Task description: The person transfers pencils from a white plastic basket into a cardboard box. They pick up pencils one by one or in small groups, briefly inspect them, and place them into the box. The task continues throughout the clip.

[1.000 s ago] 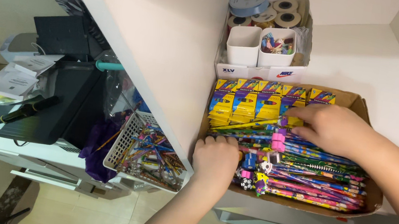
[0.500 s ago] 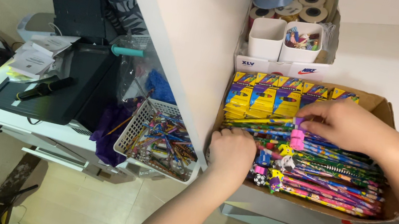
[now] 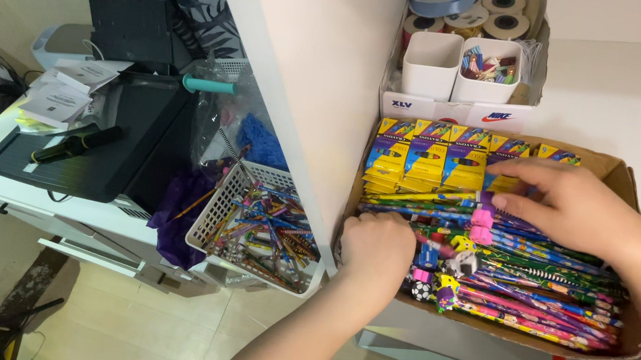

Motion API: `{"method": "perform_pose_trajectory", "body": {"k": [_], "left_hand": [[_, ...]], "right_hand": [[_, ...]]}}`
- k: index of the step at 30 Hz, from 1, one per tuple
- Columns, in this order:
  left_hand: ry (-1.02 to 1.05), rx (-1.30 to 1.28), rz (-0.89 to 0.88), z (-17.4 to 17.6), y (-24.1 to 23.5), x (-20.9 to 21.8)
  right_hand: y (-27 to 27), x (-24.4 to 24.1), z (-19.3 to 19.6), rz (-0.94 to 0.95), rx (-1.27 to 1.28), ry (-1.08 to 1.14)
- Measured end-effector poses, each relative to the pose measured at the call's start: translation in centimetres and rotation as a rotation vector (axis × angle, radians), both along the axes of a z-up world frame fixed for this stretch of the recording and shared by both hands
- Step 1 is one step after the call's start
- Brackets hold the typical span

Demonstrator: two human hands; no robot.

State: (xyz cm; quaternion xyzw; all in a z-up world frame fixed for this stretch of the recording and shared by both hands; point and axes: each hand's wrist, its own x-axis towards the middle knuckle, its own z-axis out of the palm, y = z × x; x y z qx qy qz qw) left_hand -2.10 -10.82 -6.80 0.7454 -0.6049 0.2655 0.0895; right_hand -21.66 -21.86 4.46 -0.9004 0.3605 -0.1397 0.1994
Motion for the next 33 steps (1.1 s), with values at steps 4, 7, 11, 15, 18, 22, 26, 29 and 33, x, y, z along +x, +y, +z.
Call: {"method": "perform_pose_trajectory", "body": {"k": [4, 7, 11, 15, 18, 22, 26, 29, 33], "left_hand": [[0.009, -0.001, -0.015, 0.2, -0.1, 0.1], [-0.003, -0.002, -0.018, 1.4, 0.7, 0.0], [-0.002, -0.041, -0.032, 1.6, 1.2, 0.0], [-0.032, -0.169, -0.046, 1.1, 1.2, -0.2], [0.029, -0.276, -0.134, 3.3, 2.0, -0.2], [0.075, -0.208, -0.250, 3.7, 2.5, 0.7], [0.156, 0.082, -0.252, 2.9, 2.0, 1.1], [0.112, 0.050, -0.217, 2.4, 1.7, 0.8], [0.103, 0.092, -0.164, 1.8, 1.3, 1.3]], "right_hand": [[4.3, -1.0, 1.4, 0.236, -0.289, -0.199], [7.3, -0.9, 1.3, 0.399, -0.419, -0.241], [8.3, -0.3, 0.1, 0.398, -0.646, -0.207], [8.1, -0.3, -0.5, 0.317, -0.720, -0.182], [7.7, -1.0, -1.1, 0.297, -0.725, -0.216], [7.6, -1.4, -1.6, 0.267, -0.662, -0.175], [7.7, -1.5, -2.0, 0.200, -0.635, -0.076], [8.1, -1.4, -2.0, 0.195, -0.622, -0.074], [7.7, -1.4, -3.1, 0.166, -0.623, -0.055]]}}
